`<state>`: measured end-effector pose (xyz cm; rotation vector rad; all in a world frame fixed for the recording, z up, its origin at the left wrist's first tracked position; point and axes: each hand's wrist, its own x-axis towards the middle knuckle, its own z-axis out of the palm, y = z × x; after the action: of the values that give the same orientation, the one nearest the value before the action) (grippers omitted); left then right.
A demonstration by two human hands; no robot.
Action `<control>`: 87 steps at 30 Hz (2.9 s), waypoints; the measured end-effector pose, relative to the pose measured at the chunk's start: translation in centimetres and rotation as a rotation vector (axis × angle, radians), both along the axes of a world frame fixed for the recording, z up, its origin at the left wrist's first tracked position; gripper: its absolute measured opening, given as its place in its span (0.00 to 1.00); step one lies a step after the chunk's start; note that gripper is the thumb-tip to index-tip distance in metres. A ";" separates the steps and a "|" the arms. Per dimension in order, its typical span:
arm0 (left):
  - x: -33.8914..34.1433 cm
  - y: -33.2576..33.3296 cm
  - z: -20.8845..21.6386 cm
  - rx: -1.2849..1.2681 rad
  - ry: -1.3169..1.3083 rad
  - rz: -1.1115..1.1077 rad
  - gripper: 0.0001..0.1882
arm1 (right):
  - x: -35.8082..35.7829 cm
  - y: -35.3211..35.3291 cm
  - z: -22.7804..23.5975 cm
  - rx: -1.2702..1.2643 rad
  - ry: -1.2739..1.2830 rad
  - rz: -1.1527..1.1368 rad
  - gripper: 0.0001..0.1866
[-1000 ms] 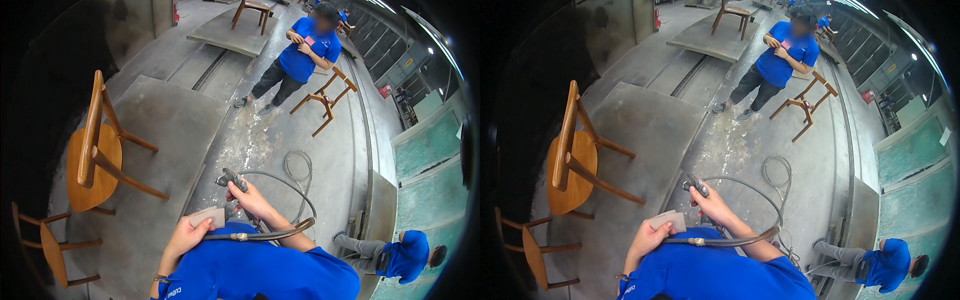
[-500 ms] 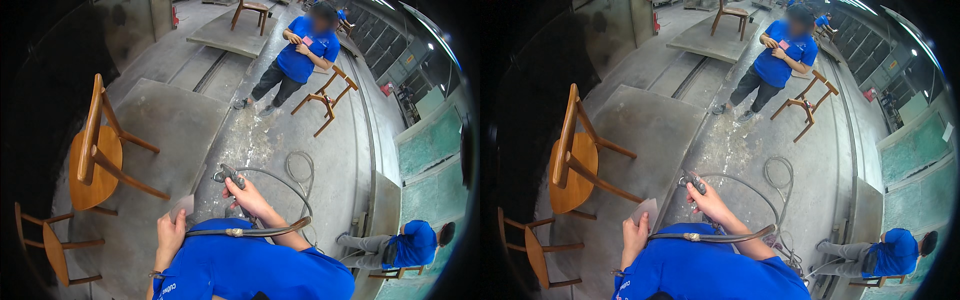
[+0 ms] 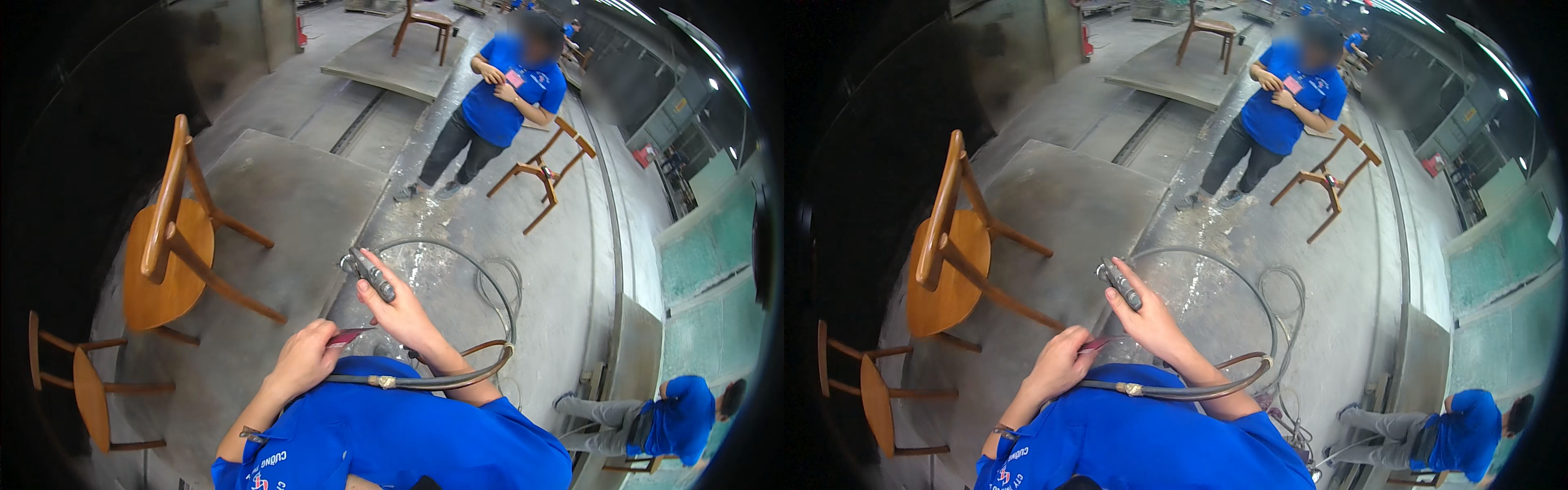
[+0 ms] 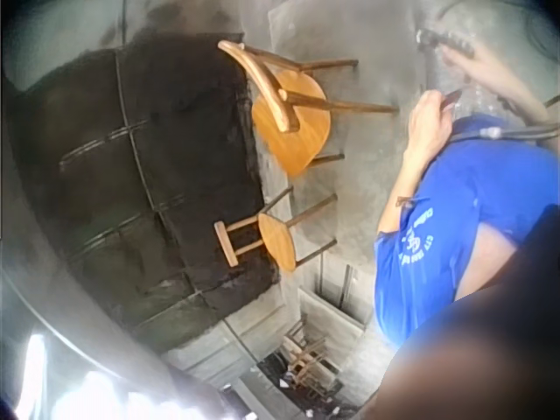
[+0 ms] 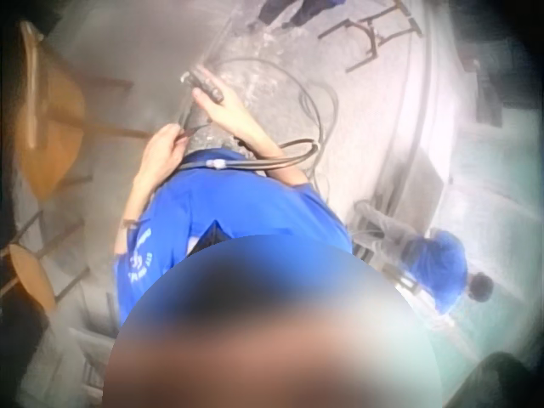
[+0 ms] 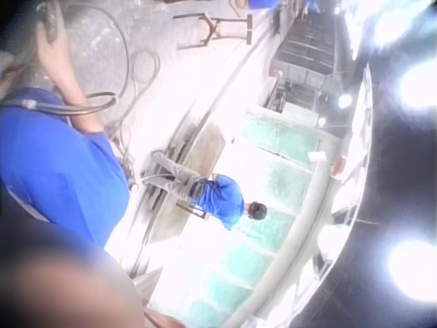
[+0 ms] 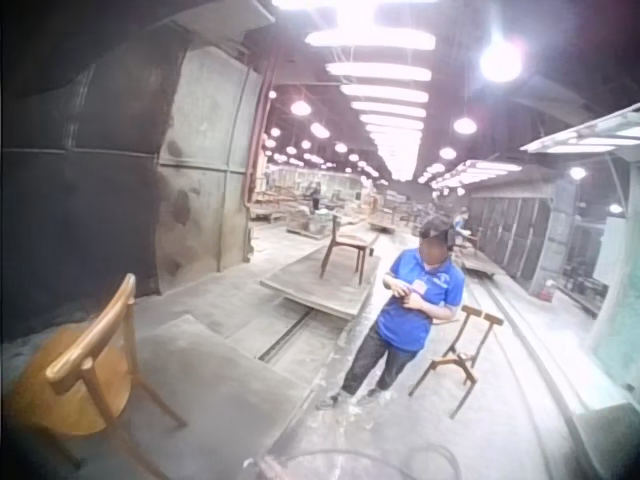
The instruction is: The person wipes wooden chairs with a cloth and sprays them with a handheld spray gun. They move between chairs, wiping the seat and backrest, then applying a finish with the spray gun. The process repeats across multiple chairs in a workshop setting.
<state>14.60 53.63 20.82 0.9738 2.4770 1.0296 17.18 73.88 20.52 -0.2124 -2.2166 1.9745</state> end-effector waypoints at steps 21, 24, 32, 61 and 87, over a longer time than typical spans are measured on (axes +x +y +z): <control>-11.2 -8.2 10.2 0.290 0.825 0.890 0.08 | 3.1 1.5 -2.5 -0.131 -0.190 -0.048 0.19; -16.1 -7.8 10.9 -0.059 0.712 1.147 0.12 | 3.7 2.5 -3.6 -0.195 -0.221 -0.050 0.26; -12.2 -6.3 6.4 -0.242 0.864 1.120 0.20 | 4.5 4.9 -5.4 -0.188 -0.313 -0.036 0.21; -6.3 -15.9 5.5 0.008 1.298 0.774 0.14 | -0.3 1.3 -2.6 -0.424 -0.376 -0.054 0.23; -29.9 -25.5 2.1 0.492 0.875 1.104 0.27 | -8.1 7.2 1.5 -0.378 -0.215 -0.130 0.35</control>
<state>-15.26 28.08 22.97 -0.0441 3.7222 1.8772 9.05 81.05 21.98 -0.6258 -1.8599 2.3743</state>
